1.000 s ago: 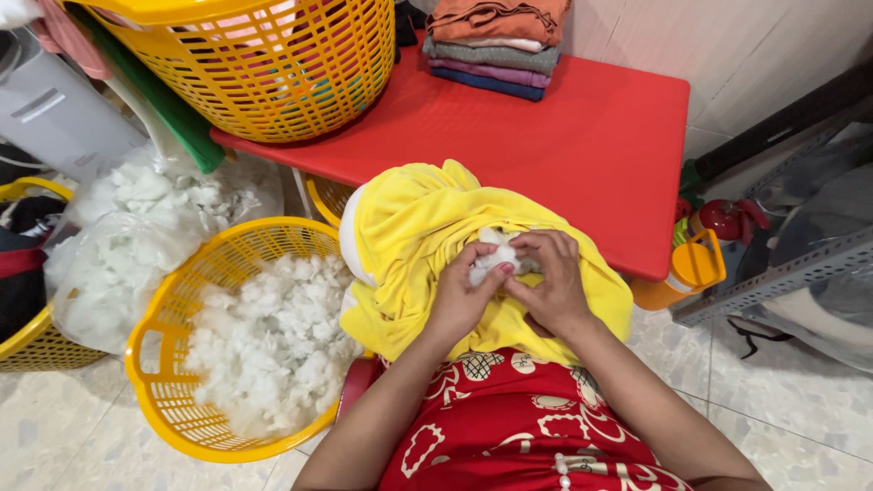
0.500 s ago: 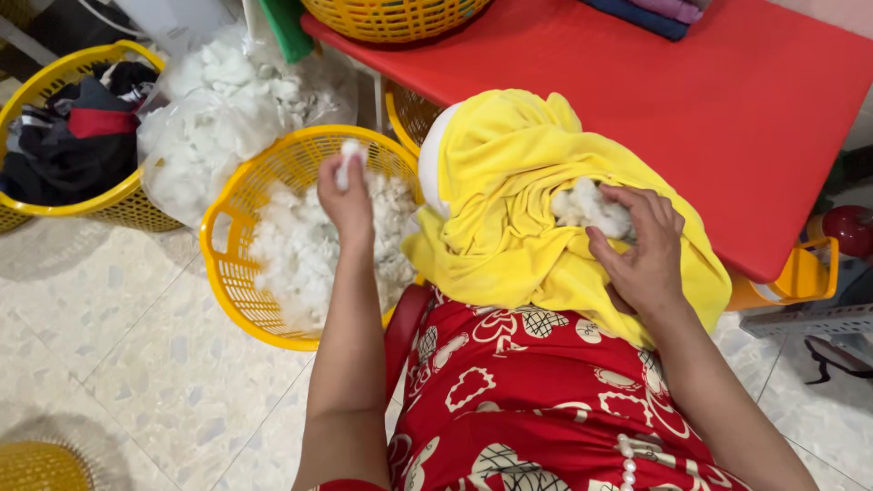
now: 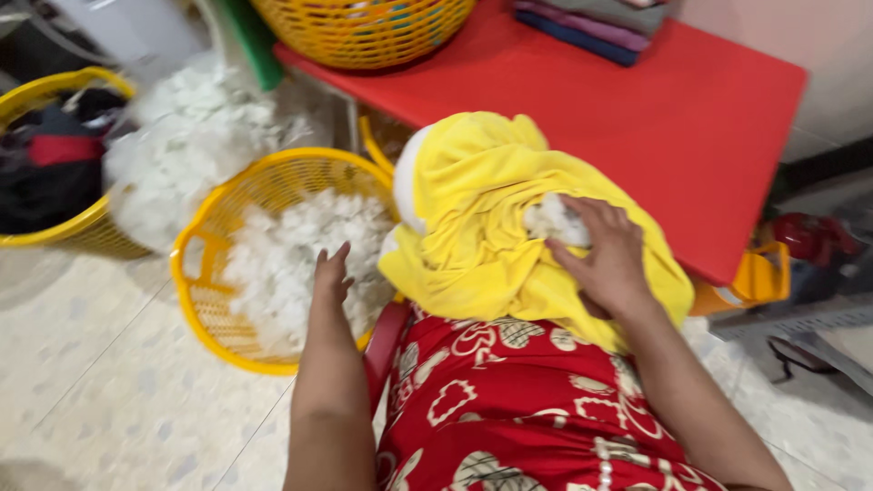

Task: The person repeatedly takes handfuls of white cotton-like filling from a yellow basket and inserts them into a yellow fabric cover resting on a red table. The hands push and arrange the filling inside the cover throughout the clip.

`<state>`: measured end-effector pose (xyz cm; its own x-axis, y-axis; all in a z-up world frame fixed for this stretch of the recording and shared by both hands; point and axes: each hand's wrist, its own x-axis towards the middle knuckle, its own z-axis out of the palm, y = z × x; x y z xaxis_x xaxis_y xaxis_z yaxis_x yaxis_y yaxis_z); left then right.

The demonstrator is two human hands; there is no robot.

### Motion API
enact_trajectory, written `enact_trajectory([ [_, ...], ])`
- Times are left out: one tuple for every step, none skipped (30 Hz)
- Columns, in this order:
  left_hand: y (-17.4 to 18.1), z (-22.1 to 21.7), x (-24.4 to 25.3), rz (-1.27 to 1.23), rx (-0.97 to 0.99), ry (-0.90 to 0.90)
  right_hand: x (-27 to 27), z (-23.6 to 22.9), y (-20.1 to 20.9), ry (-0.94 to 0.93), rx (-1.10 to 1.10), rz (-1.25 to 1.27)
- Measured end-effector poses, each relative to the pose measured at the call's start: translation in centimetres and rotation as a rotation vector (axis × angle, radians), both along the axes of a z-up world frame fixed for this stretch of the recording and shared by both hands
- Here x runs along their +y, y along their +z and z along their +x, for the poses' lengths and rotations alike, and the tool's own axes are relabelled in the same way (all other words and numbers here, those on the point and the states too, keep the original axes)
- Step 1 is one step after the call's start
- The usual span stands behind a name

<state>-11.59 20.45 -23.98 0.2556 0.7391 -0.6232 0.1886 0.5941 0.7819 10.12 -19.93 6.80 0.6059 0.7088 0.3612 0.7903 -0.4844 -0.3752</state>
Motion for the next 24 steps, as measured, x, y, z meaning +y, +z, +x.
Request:
enact_trajectory([
  [0.8, 0.0, 0.4, 0.049, -0.045, 0.045, 0.4, 0.2, 0.5, -0.012, 0.058, -0.064],
  [1.7, 0.4, 0.7, 0.094, -0.092, 0.077, 0.4, 0.6, 1.2, -0.037, 0.113, -0.133],
  [3.1, 0.6, 1.3, 0.165, -0.237, 0.197, 0.7, 1.0, 1.8, -0.061, 0.166, -0.204],
  [4.9, 1.4, 1.6, 0.233, -0.387, 0.302, 0.8, 1.4, 2.3, -0.063, 0.166, -0.237],
  [7.0, 1.9, 1.5, 0.375, -0.411, 0.323, 1.1, 1.7, 2.7, -0.065, 0.165, -0.271],
  [9.5, 2.9, 1.2, 0.514, -0.443, 0.335, 1.2, 2.0, 3.1, -0.078, 0.161, -0.303],
  [12.1, 3.6, 0.4, 0.577, -0.449, 0.319, 1.6, 1.9, 3.1, -0.059, 0.131, -0.294],
  [14.8, 5.0, -1.1, 0.641, -0.462, 0.301, 2.3, 1.8, 3.0, -0.043, 0.097, -0.283],
  [17.2, 6.1, -3.3, 0.766, -0.562, 0.185, 2.8, 1.8, 2.8, -0.027, 0.063, -0.273],
  [19.4, 7.1, -6.0, 0.888, -0.658, 0.067, 3.2, 1.7, 2.5, -0.034, 0.077, -0.251],
  [21.5, 8.5, -8.8, 0.851, -0.773, -0.066, 3.3, 1.5, 2.1, -0.04, 0.091, -0.228],
  [23.2, 9.7, -11.8, 0.808, -0.878, -0.193, 3.2, 1.4, 1.6, -0.039, 0.109, -0.211],
  [24.7, 11.2, -14.5, 0.699, -0.805, -0.376, 2.8, 1.7, 1.2, -0.036, 0.221, -0.108],
  [25.7, 11.5, -17.0, 0.647, -0.848, -0.579, 2.3, 1.8, 0.6, -0.027, 0.336, -0.005],
  [26.7, 12.2, -19.1, 0.648, -0.788, -0.69, 1.9, 1.8, 0.1, -0.02, 0.451, 0.099],
  [27.7, 12.7, -20.6, 0.653, -0.73, -0.8, 1.6, 1.9, -0.4, 0.017, 0.521, 0.198],
  [28.4, 12.8, -21.8, 0.648, -0.659, -0.828, 1.3, 2.0, -0.8, 0.055, 0.59, 0.297],
  [29.1, 13.0, -22.7, 0.648, -0.595, -0.857, 1.0, 2.2, -1.1, 0.093, 0.649, 0.399],
  [29.5, 13.2, -23.3, 0.648, -0.531, -0.884, 0.8, 2.2, -1.4, 0.085, 0.594, 0.384],
  [29.8, 13.3, -23.8, 0.698, -0.558, -0.889, 0.6, 2.1, -1.7, 0.078, 0.541, 0.365],
  [29.7, 13.5, -24.3, 0.748, -0.586, -0.892, 0.4, 2.1, -1.9, 0.072, 0.489, 0.347],
  [29.4, 13.6, -24.6, 0.797, -0.607, -0.894, 0.3, 2.0, -2.1, 0.084, 0.476, 0.341],
  [28.9, 13.8, -24.9, 0.791, -0.627, -0.89, 0.1, 1.9, -2.2, 0.096, 0.463, 0.334],
  [28.3, 14.1, -25.1, 0.787, -0.642, -0.886, 0.1, 1.7, -2.3, 0.112, 0.454, 0.332],
])
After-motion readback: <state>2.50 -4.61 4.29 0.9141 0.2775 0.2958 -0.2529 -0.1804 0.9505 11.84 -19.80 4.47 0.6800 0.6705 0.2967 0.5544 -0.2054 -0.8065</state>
